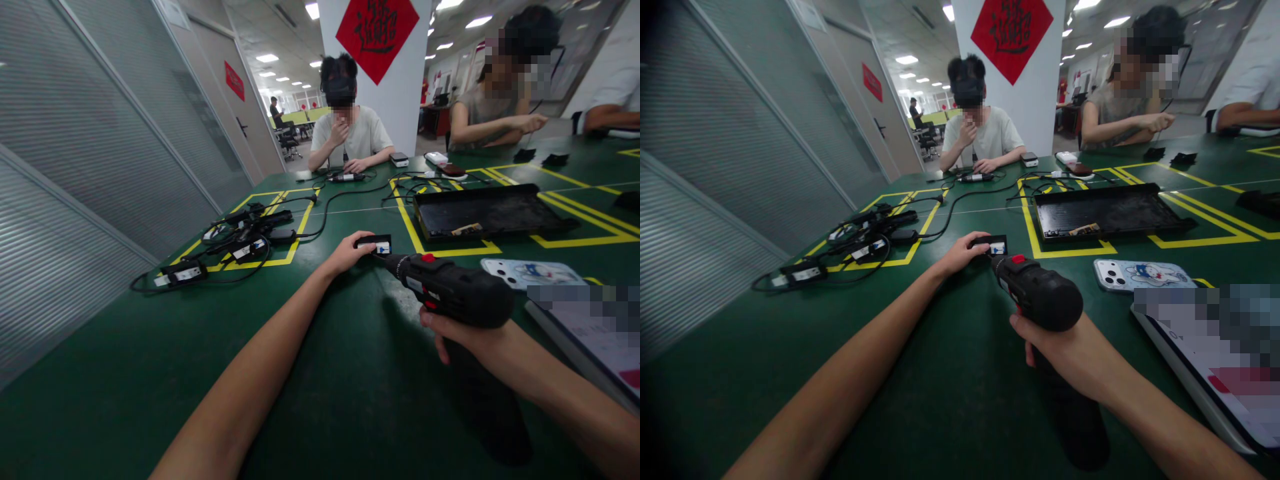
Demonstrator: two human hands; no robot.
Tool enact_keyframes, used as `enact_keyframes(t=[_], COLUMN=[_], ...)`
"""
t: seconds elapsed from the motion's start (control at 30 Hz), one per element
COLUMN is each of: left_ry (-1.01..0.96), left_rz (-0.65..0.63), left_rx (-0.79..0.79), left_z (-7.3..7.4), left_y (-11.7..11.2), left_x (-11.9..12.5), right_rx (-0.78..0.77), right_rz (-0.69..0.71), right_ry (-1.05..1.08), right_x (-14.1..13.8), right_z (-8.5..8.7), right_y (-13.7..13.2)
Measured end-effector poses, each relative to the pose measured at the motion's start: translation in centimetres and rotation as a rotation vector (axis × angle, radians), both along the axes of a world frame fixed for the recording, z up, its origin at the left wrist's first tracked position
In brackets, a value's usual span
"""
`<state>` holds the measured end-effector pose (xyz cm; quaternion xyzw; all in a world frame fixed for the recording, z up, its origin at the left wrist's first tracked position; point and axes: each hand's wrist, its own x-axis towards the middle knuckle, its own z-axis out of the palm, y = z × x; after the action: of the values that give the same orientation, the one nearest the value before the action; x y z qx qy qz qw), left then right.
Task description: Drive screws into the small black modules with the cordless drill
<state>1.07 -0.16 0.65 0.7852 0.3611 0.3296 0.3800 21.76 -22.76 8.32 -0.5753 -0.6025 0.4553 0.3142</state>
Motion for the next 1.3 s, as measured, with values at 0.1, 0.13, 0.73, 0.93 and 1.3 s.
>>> enact_keyframes(t=[0.1,0.13,0.73,0.93,1.3], left_ry=[-0.004,-0.002,0.004,0.037,0.024], left_rz=[-0.002,0.0,0.001,0.011,-0.006], left_rx=[-0.013,-0.015,-0.035,-0.027,-0.033], left_z=[-0.06,-0.03,0.23,0.65,0.48], left_y=[0.01,-0.02,-0.4,-0.73,-0.59], left_x=[-0.03,-0.03,0.02,0.07,0.02], right_rx=[-0.083,-0.084,-0.064,-0.061,-0.073], right_rz=[0.025,0.017,0.015,0.021,0.014], right_ry=[0.002,0.011,0.035,0.009,0.017], right_x=[-0.1,-0.12,-0.13,-0.05,-0.17], right_z=[0.51,0.65,0.93,1.03,1.1], right_y=[-0.1,-0.15,-0.29,-0.33,-0.34])
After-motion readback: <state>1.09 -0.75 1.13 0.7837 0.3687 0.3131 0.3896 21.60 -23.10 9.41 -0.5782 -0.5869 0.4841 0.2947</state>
